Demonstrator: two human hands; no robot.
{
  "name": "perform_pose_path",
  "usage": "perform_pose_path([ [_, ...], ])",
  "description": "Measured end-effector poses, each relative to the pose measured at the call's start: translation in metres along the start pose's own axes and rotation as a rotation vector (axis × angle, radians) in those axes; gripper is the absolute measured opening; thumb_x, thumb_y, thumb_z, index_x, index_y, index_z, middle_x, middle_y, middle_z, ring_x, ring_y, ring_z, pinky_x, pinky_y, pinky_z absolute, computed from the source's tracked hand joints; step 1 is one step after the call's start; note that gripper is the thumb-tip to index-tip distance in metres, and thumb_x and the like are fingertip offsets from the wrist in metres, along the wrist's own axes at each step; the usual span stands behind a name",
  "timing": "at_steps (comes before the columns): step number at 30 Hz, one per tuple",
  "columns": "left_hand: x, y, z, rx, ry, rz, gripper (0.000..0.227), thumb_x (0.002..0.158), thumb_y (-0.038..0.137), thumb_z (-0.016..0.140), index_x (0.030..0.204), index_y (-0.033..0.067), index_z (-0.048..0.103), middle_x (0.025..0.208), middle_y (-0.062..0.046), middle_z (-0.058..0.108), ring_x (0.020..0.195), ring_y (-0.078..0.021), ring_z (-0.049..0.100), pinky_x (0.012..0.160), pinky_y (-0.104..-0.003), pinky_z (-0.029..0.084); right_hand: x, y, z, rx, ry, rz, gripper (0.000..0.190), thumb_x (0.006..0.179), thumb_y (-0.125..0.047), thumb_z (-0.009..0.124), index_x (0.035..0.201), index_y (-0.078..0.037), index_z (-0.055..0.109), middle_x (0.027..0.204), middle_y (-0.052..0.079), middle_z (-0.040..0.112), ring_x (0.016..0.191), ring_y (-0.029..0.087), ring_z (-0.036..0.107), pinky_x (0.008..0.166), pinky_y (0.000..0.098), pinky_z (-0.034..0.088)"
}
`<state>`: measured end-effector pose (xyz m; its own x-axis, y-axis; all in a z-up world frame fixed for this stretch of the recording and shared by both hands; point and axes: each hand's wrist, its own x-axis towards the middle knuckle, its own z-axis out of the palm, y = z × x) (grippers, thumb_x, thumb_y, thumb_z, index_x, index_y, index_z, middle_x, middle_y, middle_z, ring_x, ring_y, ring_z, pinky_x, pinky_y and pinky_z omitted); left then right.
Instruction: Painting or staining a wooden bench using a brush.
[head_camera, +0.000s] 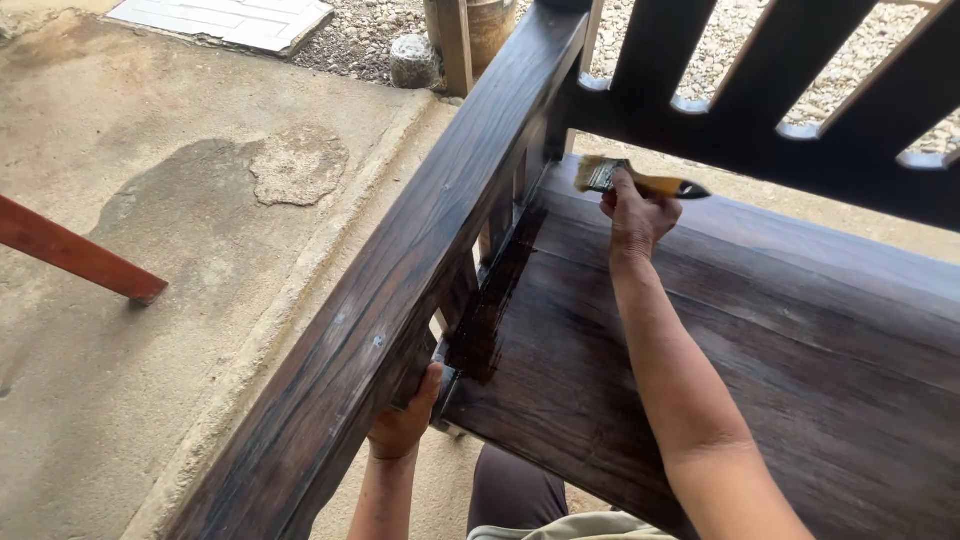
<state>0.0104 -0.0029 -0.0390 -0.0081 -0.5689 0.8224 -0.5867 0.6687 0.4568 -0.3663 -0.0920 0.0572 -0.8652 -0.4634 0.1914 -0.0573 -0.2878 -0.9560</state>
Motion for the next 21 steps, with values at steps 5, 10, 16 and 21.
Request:
perform_pose_path([
  [5,0.007,0.007,-0.005,0.064,-0.028,0.008,0.044,0.089,0.045,0.080,0.109,0.0074,0.071,0.103,-0.007,0.072,0.081,-0.0217,0.072,0.065,-0.033,0.056,0.019,0.032,0.027,0.122,0.028,0.173,0.027,0.089,-0.014,0.078,0.104,0.003,0.064,0.080,0.010,0.075,0.061,0.015,0.074,0.051,0.0276,0.065],
  [10,0.016,0.010,-0.006,0.140,-0.026,0.075,0.050,0.091,0.046,0.076,0.116,0.0034,0.069,0.111,-0.011,0.071,0.088,-0.0248,0.072,0.069,-0.034,0.058,0.039,0.049,0.043,0.190,-0.091,0.284,0.029,0.085,-0.010,0.075,0.104,0.000,0.055,0.074,0.011,0.069,0.053,0.019,0.070,0.044,0.0330,0.063],
  [16,0.003,0.005,-0.006,0.178,-0.045,0.025,0.048,0.088,0.048,0.080,0.110,0.0065,0.071,0.104,-0.008,0.072,0.084,-0.0241,0.071,0.065,-0.035,0.056,0.044,0.038,0.039,-0.103,-0.247,0.178,0.019,0.097,-0.015,0.069,0.101,0.004,0.068,0.074,0.015,0.071,0.055,0.023,0.072,0.048,0.0340,0.064],
  [21,0.017,0.019,-0.010,0.301,0.004,0.158,0.051,0.090,0.047,0.075,0.113,0.0013,0.069,0.107,-0.017,0.071,0.087,-0.0296,0.071,0.068,-0.037,0.056,0.050,0.053,0.040,0.195,-0.139,0.341,0.019,0.092,-0.012,0.070,0.096,0.004,0.062,0.072,0.016,0.069,0.053,0.027,0.072,0.046,0.0390,0.064],
])
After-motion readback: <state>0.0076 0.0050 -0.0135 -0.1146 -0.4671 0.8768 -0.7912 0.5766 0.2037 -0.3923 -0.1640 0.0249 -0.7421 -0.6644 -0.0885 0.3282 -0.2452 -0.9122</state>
